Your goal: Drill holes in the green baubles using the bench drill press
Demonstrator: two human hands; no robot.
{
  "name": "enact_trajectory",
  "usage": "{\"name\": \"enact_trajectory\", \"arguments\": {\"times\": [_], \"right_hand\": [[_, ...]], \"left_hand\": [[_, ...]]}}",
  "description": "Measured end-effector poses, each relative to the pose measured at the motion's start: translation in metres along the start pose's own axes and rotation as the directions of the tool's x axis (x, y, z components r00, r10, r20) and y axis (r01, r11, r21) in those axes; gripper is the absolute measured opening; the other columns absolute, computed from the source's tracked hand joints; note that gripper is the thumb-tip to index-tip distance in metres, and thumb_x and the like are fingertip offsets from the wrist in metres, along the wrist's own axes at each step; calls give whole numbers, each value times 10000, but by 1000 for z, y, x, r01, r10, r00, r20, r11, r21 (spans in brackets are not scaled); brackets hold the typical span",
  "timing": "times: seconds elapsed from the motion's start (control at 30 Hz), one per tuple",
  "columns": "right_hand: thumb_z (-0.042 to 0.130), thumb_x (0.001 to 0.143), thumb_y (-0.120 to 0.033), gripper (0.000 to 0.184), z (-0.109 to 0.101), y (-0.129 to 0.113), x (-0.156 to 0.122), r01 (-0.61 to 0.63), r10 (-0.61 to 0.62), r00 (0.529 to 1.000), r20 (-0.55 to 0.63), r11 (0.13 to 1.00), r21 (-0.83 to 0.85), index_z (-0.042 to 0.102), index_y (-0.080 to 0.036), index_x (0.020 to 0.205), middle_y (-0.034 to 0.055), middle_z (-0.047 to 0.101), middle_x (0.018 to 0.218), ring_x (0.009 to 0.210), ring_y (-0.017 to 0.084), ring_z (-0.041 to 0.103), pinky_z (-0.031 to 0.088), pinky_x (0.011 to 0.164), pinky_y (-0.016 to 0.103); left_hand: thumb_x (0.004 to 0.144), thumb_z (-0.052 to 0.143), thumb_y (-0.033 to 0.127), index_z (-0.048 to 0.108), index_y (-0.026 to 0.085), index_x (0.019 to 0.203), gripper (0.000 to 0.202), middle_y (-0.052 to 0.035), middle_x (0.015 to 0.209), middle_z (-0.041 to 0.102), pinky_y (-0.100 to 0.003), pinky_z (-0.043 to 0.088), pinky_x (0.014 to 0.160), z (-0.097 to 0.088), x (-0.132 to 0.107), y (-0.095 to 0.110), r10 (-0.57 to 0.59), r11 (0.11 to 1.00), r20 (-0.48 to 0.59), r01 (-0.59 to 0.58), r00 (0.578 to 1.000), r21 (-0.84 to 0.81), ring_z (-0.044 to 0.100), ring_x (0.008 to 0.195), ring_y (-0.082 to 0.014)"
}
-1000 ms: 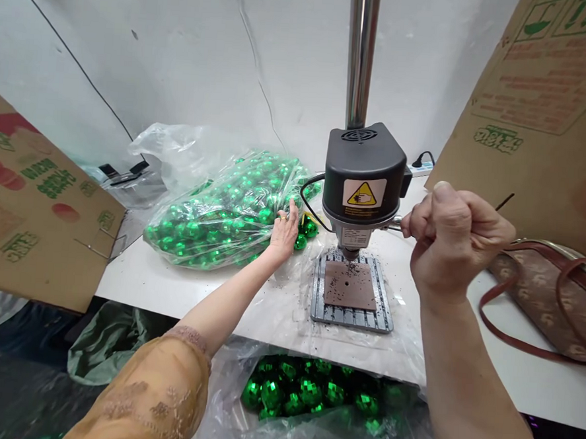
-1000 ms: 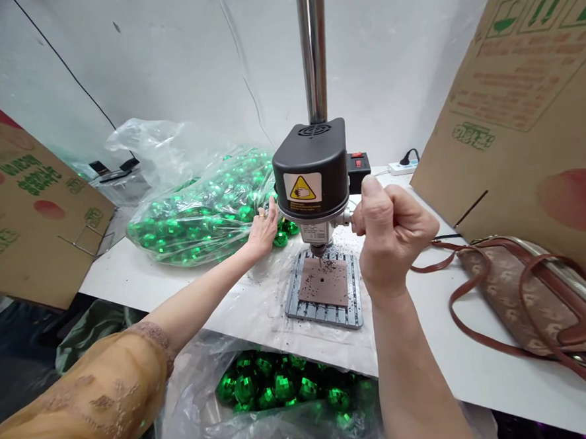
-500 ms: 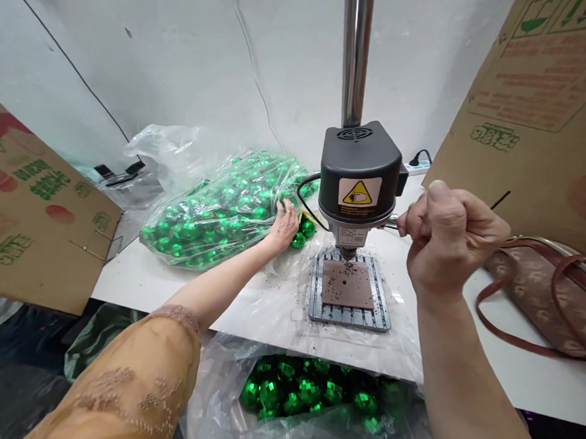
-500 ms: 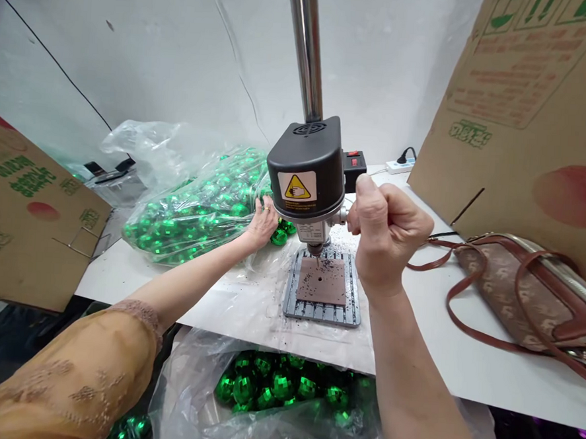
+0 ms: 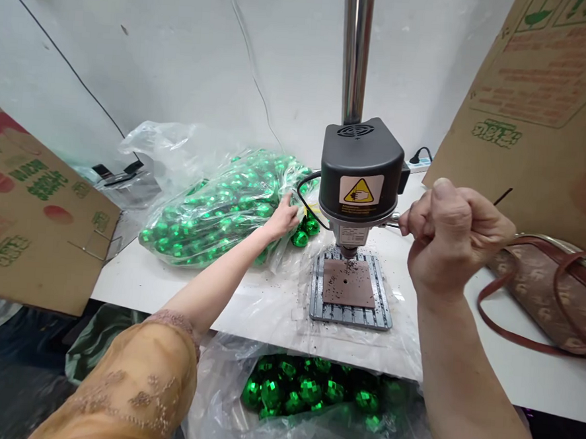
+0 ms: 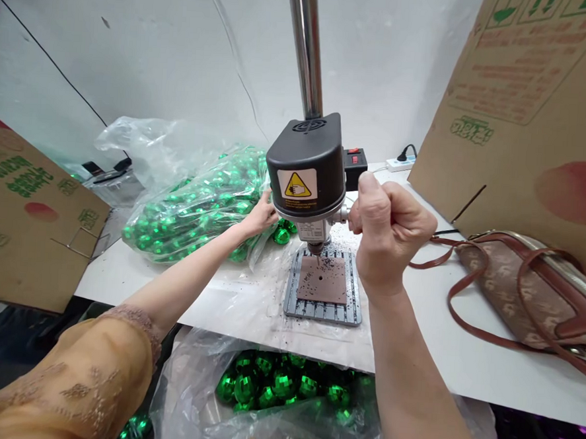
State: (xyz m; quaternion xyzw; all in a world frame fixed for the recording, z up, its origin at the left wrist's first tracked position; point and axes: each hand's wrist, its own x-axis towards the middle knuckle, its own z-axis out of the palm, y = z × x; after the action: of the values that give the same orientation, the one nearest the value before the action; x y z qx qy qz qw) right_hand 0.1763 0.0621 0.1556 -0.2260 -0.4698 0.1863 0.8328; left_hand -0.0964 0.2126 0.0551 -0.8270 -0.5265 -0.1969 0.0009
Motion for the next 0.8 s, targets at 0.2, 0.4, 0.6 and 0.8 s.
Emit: {"name": "enact_trajectory", "arguments": {"times": [0.2,0.4,0.6,0.8], "right_hand": [[689,861,-321,448,0,1,0,-1,1,1000,1,999,34,463,-218,489,-60,369,421,378,83,358,274,408,322],[679,870,-325,462,0,1,0,-7,7,1000,6,999,33,443,-213,489,-61,355,419,383,79,354,272,415,317],[674,873,-308,455,0,1,0,-12,12,1000,8,999,32,448,-210,489,-59,378,429,394,76,359,278,429,311],[668,883,-316,467,0,1,0,6,-6,1000,28,1000,7,433,-208,494,-55,358,429,395,71,349,270,420,302]], "left_hand": [[785,591,154,518,167,646,158,-121,1211,498,-358,487,981,-7,6,-1,-203,948,-77,177,976,-263,590,1017,-216],[812,495,180,429,201,642,184,16,642,408,-265,402,642,-7,6,0,-312,906,-48,282,949,-317,413,633,-139],[810,518,148,507,192,735,87,-28,747,549,-311,445,735,9,-4,14,-302,926,-10,291,953,-242,539,747,-191],[891,461,84,636,191,1063,267,-183,1395,540,-503,322,1131,18,-32,49,-59,990,-61,66,996,126,432,1385,-345]]}}
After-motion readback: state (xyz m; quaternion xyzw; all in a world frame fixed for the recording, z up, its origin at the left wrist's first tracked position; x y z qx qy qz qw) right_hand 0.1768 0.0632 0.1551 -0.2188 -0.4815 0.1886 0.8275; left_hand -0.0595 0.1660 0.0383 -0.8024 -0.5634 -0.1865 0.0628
